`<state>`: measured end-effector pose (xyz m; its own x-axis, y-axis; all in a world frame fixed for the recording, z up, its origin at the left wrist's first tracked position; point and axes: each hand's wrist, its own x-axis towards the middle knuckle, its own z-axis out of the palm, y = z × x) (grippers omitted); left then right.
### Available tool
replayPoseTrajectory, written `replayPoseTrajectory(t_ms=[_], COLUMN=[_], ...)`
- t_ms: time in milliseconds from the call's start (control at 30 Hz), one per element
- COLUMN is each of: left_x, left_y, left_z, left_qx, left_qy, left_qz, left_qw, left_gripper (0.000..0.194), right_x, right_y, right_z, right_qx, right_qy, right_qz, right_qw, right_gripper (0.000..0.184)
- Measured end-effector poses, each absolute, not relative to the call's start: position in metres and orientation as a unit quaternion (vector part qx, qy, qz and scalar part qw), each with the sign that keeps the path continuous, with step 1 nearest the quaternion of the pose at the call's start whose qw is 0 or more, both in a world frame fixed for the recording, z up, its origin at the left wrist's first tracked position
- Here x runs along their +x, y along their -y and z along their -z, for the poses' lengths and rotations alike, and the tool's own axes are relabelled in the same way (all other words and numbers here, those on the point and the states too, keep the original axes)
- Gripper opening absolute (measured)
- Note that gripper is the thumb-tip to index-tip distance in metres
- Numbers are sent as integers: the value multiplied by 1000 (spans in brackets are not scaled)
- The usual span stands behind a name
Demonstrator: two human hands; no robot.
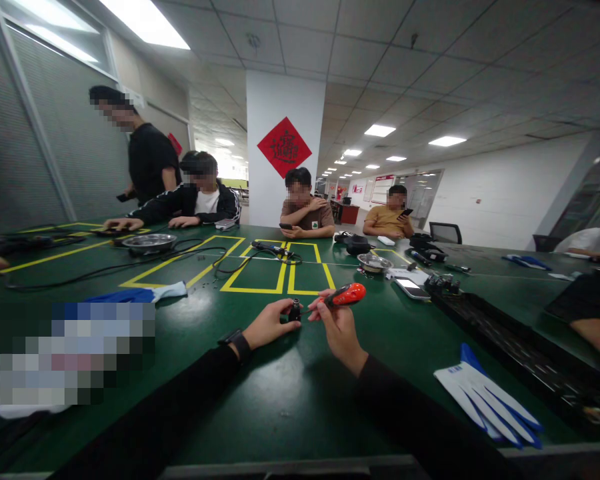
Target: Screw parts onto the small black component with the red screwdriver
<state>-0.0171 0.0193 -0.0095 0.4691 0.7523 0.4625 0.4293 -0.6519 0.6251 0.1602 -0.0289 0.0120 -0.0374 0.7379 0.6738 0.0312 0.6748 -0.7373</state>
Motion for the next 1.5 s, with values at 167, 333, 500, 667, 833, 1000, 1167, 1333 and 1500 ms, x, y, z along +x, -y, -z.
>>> replayPoseTrajectory(t_ms=[167,333,500,667,833,1000,1167,1333,1500], left_x=[-17,-18,-17,-17,-17,-18,-19,-18,-18], left_y=[-21,-21,-19,-19,-18,-20,-21,-22,-21], left_z=[12,11,9,8,6,8,10,11,11], left_qx=[826,826,827,822,821,826,832,829,828], left_qy=[-363,-364,-361,-357,-352,-363,-358,-359,-358], left_qz=[-374,-370,-370,-373,-369,-362,-361,-366,-368], left_qw=[214,218,220,242,256,233,223,224,225], left_gripper=[32,31,30,29,29,30,32,32,31], right_x=[160,160,160,160,160,159,160,160,160], right_y=[29,29,29,30,28,27,27,27,27], right_z=[-14,-13,-13,-15,-13,-11,-10,-10,-10], right_qx=[-287,-291,-291,-288,-284,-284,-285,-284,-277], right_qy=[660,660,656,657,652,665,665,669,665], right_qz=[-282,-284,-288,-291,-283,-288,-283,-286,-287], right_qw=[634,631,634,634,643,628,630,625,631], right_gripper=[17,17,18,18,17,16,16,14,15])
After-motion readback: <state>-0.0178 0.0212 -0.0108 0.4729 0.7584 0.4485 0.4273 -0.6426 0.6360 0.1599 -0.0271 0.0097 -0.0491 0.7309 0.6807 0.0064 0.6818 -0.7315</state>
